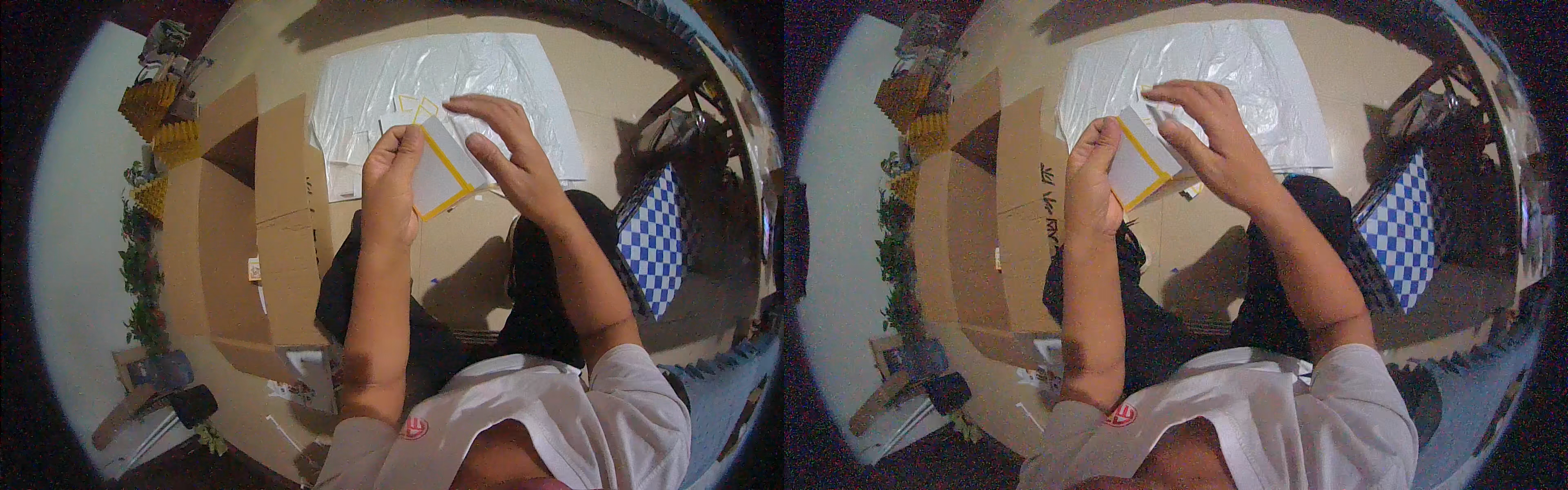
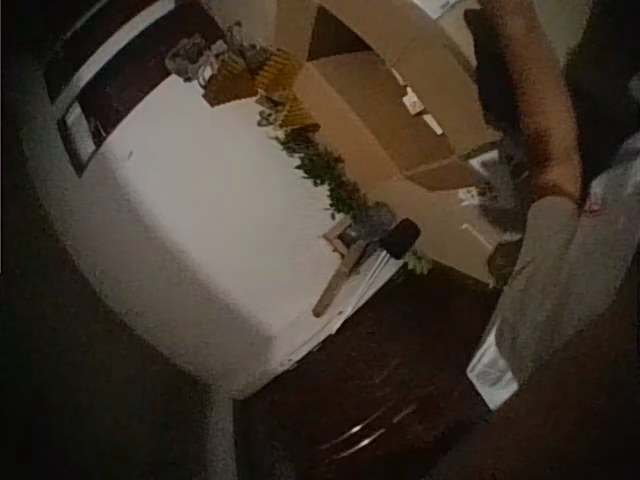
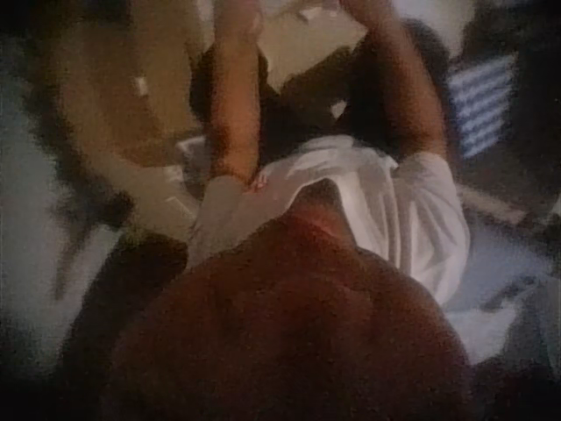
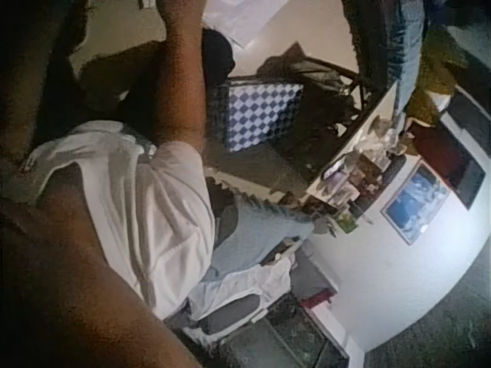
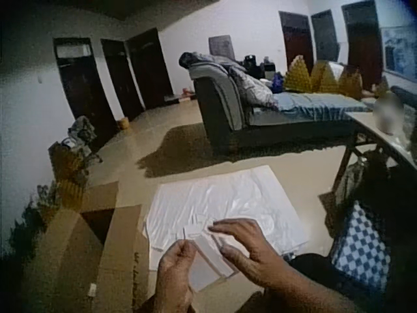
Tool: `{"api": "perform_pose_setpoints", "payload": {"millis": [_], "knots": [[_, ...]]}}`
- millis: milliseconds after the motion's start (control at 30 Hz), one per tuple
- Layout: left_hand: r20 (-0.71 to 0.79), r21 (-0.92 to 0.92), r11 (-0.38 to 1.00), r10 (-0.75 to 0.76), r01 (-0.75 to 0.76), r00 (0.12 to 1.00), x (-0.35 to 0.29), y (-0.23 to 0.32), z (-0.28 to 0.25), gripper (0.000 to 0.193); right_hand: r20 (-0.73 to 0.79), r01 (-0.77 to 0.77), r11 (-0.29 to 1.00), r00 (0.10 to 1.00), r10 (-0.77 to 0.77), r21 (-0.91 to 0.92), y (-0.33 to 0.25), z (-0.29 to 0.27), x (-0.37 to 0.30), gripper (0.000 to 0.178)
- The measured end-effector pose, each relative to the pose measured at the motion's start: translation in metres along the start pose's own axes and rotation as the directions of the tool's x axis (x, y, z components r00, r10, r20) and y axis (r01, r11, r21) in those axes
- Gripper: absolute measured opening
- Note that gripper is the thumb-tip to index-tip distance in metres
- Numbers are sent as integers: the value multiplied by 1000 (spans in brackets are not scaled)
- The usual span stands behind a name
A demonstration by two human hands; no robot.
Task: The person assembles small decorative paper boxes by folding flat printed sheets and securing the edges with adhesive tape. They repeatedly fold flaps, apply tape, and place the finished boxes into a nearby cardboard box.
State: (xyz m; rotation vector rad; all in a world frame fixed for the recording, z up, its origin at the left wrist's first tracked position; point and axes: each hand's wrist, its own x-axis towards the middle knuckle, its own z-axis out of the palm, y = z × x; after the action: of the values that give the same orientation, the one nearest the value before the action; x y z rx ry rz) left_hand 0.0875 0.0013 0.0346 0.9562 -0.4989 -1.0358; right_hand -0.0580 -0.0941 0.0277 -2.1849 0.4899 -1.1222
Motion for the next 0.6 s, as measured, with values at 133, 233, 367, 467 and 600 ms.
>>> {"api": "perform_pose_setpoints", "payload": {"millis": [133, 233, 367, 467, 600], "knots": [[44, -132, 991, -31, 37, 999, 4, -2, 4, 16, 238, -387, 880, 914, 328, 274, 5, -12, -5, 55], [9, -77, 997, -4, 4, 1000, 4, -5, 1, 17, 307, -420, 733, 905, 295, 534, 7, -11, -7, 57], [-100, 25, 1000, -13, 16, 995, 6, -8, 1, 19, 273, -402, 782, 913, 304, 476, -6, -21, -4, 62], [-127, 125, 992, 4, 12, 992, 8, -14, -4, 21, 320, -441, 786, 890, 324, 432, -4, -20, -9, 62], [-138, 163, 986, -4, 27, 990, 10, -17, -13, 19, 324, -396, 837, 903, 281, 378, -3, -21, -10, 58]]}}
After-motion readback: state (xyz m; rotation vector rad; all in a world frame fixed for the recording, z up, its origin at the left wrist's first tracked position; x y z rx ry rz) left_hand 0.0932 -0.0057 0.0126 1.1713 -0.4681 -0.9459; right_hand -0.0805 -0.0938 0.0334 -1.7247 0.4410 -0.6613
